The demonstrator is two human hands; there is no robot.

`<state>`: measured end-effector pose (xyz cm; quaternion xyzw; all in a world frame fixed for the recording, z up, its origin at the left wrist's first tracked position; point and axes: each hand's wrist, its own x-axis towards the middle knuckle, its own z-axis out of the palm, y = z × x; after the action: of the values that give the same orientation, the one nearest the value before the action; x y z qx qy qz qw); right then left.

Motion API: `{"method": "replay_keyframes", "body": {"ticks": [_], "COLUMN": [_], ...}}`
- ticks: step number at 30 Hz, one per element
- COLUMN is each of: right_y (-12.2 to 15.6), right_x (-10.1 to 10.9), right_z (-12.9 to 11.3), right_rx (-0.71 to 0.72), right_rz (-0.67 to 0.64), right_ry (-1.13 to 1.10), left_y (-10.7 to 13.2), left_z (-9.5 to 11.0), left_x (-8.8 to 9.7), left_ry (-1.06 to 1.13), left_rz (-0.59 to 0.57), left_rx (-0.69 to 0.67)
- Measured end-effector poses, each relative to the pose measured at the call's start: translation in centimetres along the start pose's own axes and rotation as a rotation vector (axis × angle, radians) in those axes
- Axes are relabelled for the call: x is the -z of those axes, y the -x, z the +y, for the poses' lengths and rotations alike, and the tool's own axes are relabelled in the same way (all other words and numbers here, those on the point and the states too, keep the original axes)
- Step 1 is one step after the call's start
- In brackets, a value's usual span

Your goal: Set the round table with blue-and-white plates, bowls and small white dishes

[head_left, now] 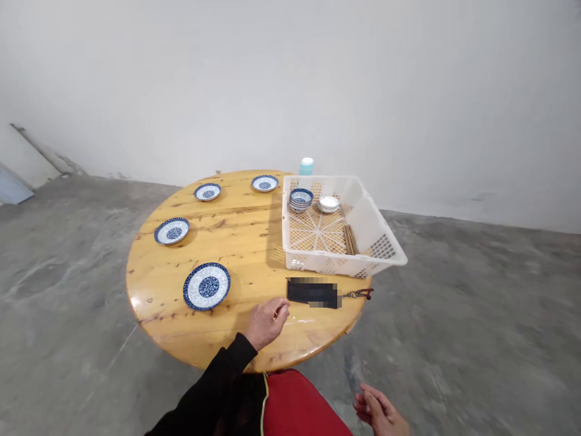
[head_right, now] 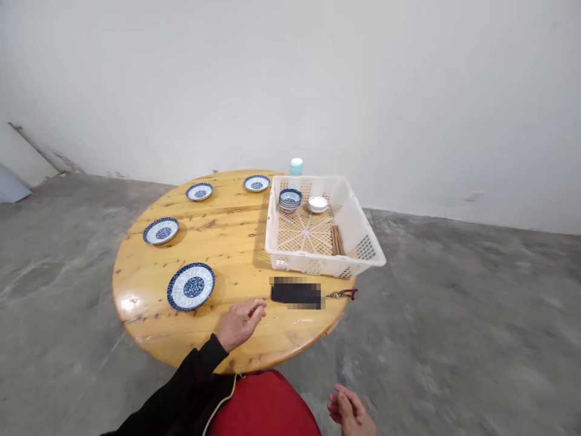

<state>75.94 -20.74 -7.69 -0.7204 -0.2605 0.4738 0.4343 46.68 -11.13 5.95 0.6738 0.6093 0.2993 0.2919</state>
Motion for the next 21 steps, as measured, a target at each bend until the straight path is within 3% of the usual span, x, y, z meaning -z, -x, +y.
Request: {"method": "replay_keyframes", "body": {"ticks": [5,9,15,21], "right_y": [-1.5,-3.0,-6.1,-12.8], "right_x": [1.2,2.2,1.8,-2.6], "right_z": [-3.7,-9.2,-21.6,-34.3], "right_rx": [-0.007,0.122,0.415,0.636], "right_rz": [0.065,0.122,0.152,-0.017], "right_ry": [0.021,0.056,0.178,0.221], "left_y": [-3.3,-7.1,-14.8,-24.1], "left_z": [1.0,1.9,4.5,7.9], "left_x": [3.1,5.6,7.9,9.7], "left_ry": [0.122,0.189,0.197,0.125], "left_rz": [0.024,0.092,0.172,0.260], "left_rx": [-0.038,-0.068,-0.131,-0.174]}}
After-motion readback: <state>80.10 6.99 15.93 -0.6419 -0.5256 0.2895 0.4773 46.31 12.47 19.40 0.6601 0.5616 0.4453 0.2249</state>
